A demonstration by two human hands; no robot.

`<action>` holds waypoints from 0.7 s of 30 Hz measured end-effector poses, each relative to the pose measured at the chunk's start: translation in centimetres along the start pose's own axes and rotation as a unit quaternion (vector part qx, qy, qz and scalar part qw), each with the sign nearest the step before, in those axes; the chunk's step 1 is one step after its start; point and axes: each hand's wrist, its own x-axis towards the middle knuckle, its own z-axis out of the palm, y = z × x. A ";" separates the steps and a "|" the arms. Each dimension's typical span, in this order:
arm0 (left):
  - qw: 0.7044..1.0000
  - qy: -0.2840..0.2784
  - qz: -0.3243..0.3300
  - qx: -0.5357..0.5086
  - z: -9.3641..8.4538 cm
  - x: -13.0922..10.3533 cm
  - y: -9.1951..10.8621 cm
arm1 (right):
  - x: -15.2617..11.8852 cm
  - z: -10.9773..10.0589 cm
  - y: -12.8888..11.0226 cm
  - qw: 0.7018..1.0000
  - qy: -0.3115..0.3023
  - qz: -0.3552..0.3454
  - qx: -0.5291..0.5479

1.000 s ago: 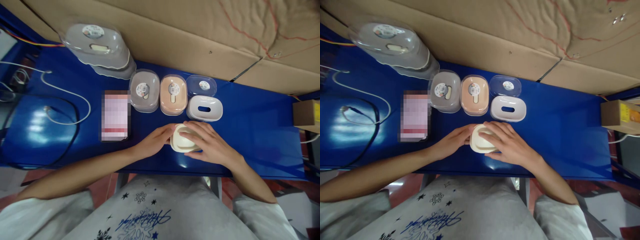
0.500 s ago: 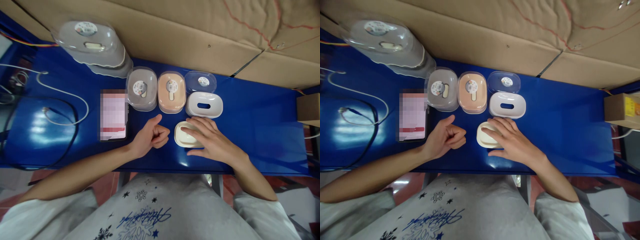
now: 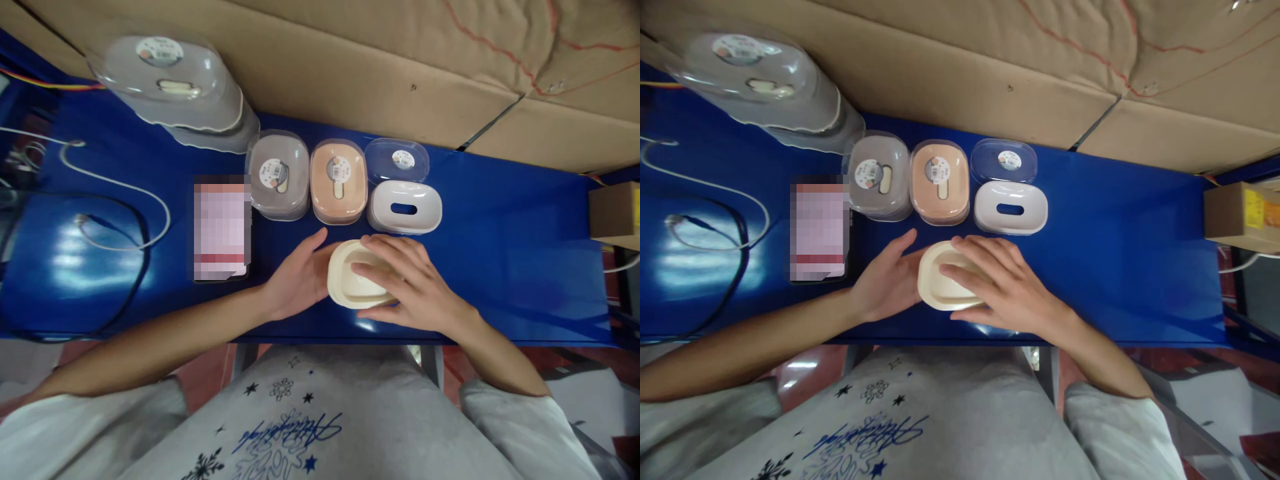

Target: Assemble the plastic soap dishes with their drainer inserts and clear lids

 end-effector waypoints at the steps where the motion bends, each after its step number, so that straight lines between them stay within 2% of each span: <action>1: 0.998 -0.027 -0.047 -0.016 -0.2 0.0 -0.2 | 0.2 0.3 0.0 1.000 -0.006 -0.009 0.004; 3: 0.993 -0.066 -0.090 -0.043 -0.6 0.0 -0.5 | 0.4 0.7 0.7 0.999 -0.018 -0.022 0.023; 5: 0.991 -0.085 -0.081 -0.058 -0.9 0.2 -0.5 | 0.3 0.8 2.1 0.999 -0.008 -0.006 0.043; 9: 0.994 -0.074 -0.046 -0.063 -0.8 0.6 -0.1 | -0.2 0.5 5.7 0.987 0.056 0.145 -0.030; 12: 0.996 -0.058 -0.032 -0.062 -0.6 0.7 0.0 | -0.6 0.5 7.3 0.976 0.055 0.189 -0.092; 15: 0.996 -0.054 -0.024 -0.061 -0.7 0.7 -0.1 | -0.8 0.4 7.3 0.975 0.049 0.180 -0.117; 18: 0.996 -0.055 -0.014 -0.071 -0.9 0.9 -0.4 | -0.9 0.0 5.6 0.973 0.108 0.156 -0.134; 21: 0.994 -0.067 -0.008 -0.090 -1.4 1.2 -0.5 | -0.7 0.0 3.2 0.977 0.170 0.042 -0.123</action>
